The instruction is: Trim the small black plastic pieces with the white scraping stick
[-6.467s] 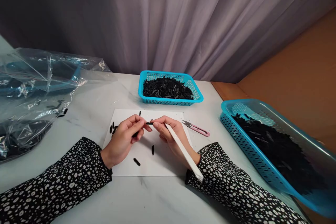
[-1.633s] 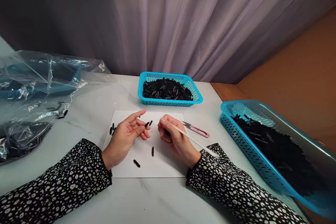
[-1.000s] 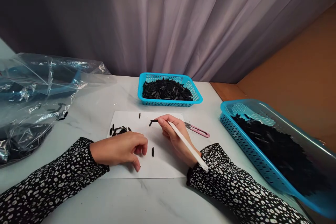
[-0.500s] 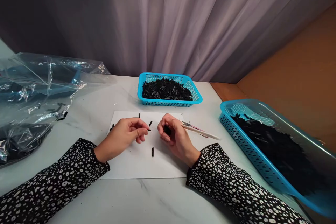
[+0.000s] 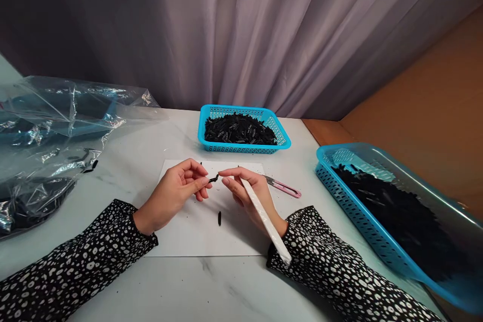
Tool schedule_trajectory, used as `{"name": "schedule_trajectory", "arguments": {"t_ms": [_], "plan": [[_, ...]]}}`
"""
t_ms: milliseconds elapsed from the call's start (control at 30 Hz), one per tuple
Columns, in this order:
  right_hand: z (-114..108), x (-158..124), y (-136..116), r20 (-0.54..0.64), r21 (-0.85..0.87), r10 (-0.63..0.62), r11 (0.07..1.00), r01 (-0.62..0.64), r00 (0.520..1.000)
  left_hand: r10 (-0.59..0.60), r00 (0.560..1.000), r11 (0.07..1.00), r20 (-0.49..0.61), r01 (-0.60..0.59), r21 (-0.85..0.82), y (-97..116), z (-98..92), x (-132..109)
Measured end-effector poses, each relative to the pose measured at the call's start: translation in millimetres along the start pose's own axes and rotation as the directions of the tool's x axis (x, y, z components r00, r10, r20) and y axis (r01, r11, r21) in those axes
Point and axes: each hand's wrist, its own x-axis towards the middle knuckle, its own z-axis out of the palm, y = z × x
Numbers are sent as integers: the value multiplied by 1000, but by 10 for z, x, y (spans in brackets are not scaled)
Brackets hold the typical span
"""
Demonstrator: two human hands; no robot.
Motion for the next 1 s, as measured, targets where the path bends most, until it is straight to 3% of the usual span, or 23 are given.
{"name": "schedule_trajectory", "arguments": {"t_ms": [200, 333, 400, 467, 567, 633, 700, 800, 900, 1000], "plan": [[7, 13, 73, 5, -57, -132, 990, 132, 991, 23, 1000, 999, 3, -23, 38, 30, 18, -11], [16, 21, 73, -13, -16, -94, 995, 94, 995, 28, 1000, 996, 8, -28, 84, -11, 16, -11], [19, 25, 46, -43, 24, -45, 999, 46, 998, 80, 994, 966, 80, -97, 241, -66, 7, -15], [21, 27, 16, -70, 55, 6, 999, -2, 998, 153, 956, 854, 252, -256, 453, -137, -3, -22], [26, 21, -19, -80, 111, 53, 993, -44, 995, 184, 843, 621, 506, -498, 605, -237, -10, -34], [31, 11, -35, -66, 150, 69, 987, -59, 995, 176, 803, 538, 570, -563, 628, -276, -7, -38], [36, -1, -50, -56, 177, 79, 982, -68, 995, 187, 794, 508, 578, -582, 635, -286, 1, -41], [39, -14, -68, -42, 193, 93, 978, -83, 995, 209, 810, 583, 548, -553, 596, -259, 15, -46], [38, -14, -68, -35, 197, 92, 977, -83, 995, 180, 896, 754, 405, -390, 529, -214, 21, -46], [37, -10, -61, -34, 198, 98, 976, -89, 995, 137, 963, 839, 233, -238, 490, -178, 15, -30]]}}
